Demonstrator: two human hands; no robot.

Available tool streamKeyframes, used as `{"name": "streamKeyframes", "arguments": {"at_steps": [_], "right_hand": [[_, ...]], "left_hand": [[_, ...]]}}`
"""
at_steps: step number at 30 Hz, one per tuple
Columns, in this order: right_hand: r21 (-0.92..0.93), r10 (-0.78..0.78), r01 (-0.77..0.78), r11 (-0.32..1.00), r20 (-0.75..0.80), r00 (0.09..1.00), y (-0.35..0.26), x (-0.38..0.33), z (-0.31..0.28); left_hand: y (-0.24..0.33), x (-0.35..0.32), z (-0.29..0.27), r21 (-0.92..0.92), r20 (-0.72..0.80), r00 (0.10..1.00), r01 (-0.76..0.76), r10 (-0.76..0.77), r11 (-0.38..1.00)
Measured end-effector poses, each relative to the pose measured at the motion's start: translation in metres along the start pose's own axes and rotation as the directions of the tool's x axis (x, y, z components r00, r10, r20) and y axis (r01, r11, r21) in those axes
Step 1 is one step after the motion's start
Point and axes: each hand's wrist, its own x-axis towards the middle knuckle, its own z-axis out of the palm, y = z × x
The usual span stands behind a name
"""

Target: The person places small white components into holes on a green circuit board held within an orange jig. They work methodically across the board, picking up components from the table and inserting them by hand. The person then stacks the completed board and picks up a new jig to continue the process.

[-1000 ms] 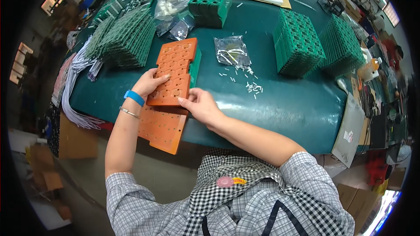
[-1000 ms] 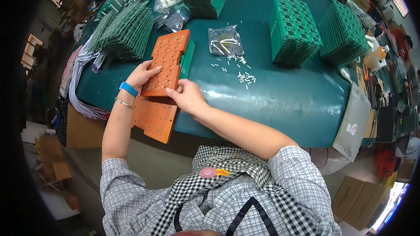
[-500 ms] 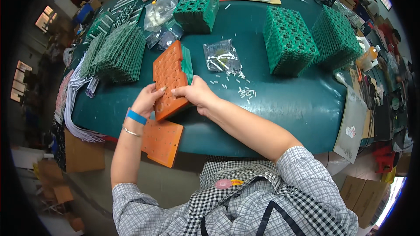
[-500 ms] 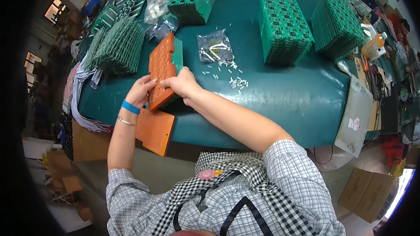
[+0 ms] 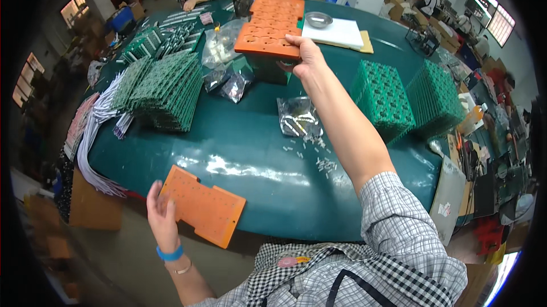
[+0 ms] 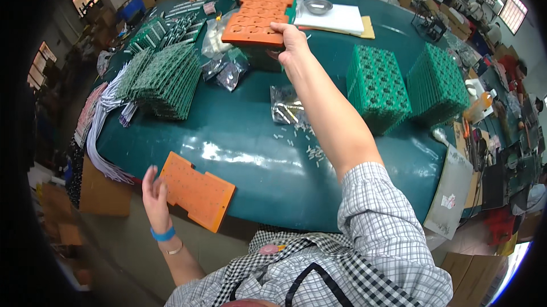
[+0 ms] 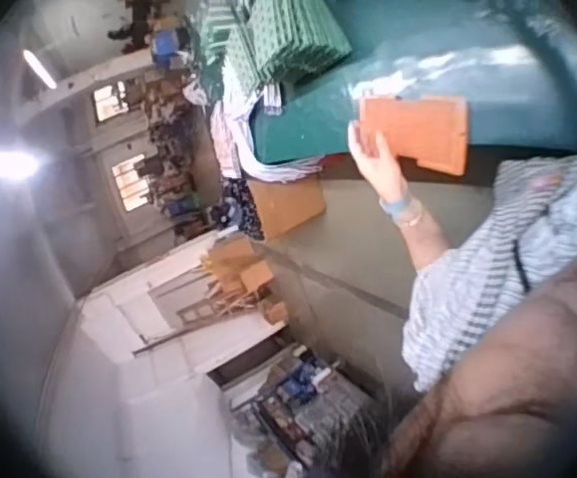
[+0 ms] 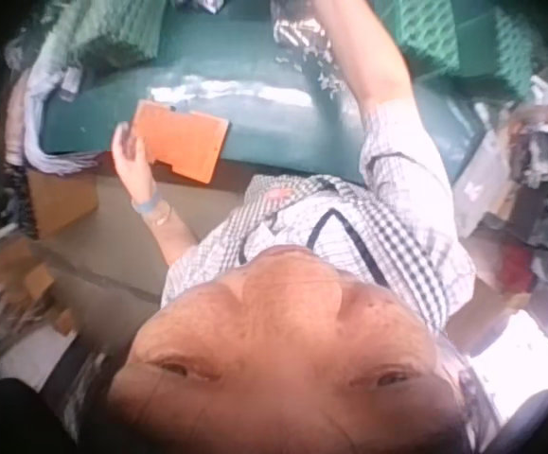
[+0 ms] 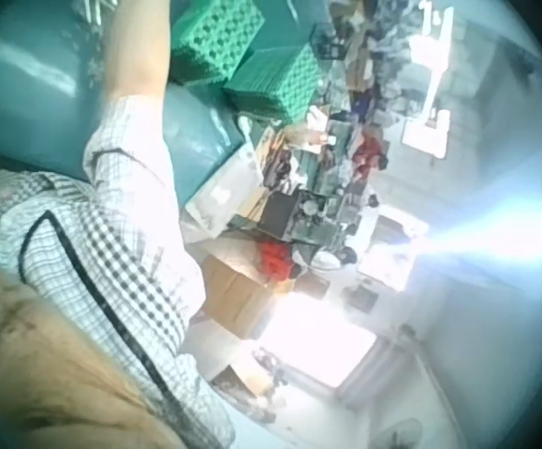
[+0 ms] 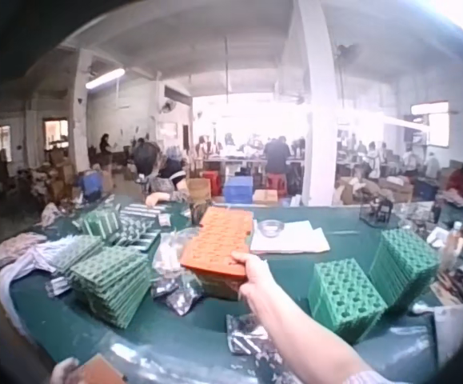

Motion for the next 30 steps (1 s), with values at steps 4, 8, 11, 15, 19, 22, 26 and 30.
{"name": "streamKeyframes", "arguments": {"at_steps": [4, 8, 11, 15, 19, 22, 26, 30], "right_hand": [[0.086, -0.074, 0.079, 0.993, -0.059, 0.995, 0.008, 0.048, -0.004], [-0.017, -0.101, 0.1, 0.995, -0.119, 0.988, 0.016, 0.057, 0.006], [-0.034, -0.151, 0.148, 0.988, -0.116, 0.982, 0.022, 0.08, 0.003], [-0.518, -0.256, 0.09, 0.851, -0.258, 0.932, 0.027, 0.094, 0.009], [-0.614, -0.19, -0.066, 0.787, -0.343, 0.92, 0.02, 0.069, 0.005], [-0.602, -0.198, -0.026, 0.798, -0.303, 0.932, 0.011, 0.051, -0.008], [-0.721, -0.552, 0.461, 0.517, 0.13, 0.823, 0.031, -0.036, -0.02], [-0.479, -0.166, 0.861, 0.17, 0.848, 0.504, 0.039, -0.185, -0.069]], "left_hand": [[-0.057, -0.03, -0.016, 0.203, -0.16, 0.986, 0.072, -0.04, 0.976], [-0.062, -0.048, 0.001, 0.456, -0.26, 0.95, -0.038, 0.173, 0.889], [-0.063, -0.057, 0.022, 0.27, -0.412, 0.909, 0.053, 0.066, 0.961], [-0.111, -0.074, 0.005, -0.236, -0.392, 0.876, 0.201, -0.282, 0.951], [-0.08, -0.085, 0.029, -0.343, -0.14, 0.913, 0.317, -0.382, 0.884], [-0.068, -0.085, 0.048, -0.312, -0.094, 0.944, 0.275, -0.317, 0.91], [-0.059, -0.088, 0.029, -0.343, -0.075, 0.966, 0.208, -0.247, 0.916], [-0.027, -0.093, -0.003, -0.241, 0.091, 0.994, 0.089, -0.069, 0.966]]}}
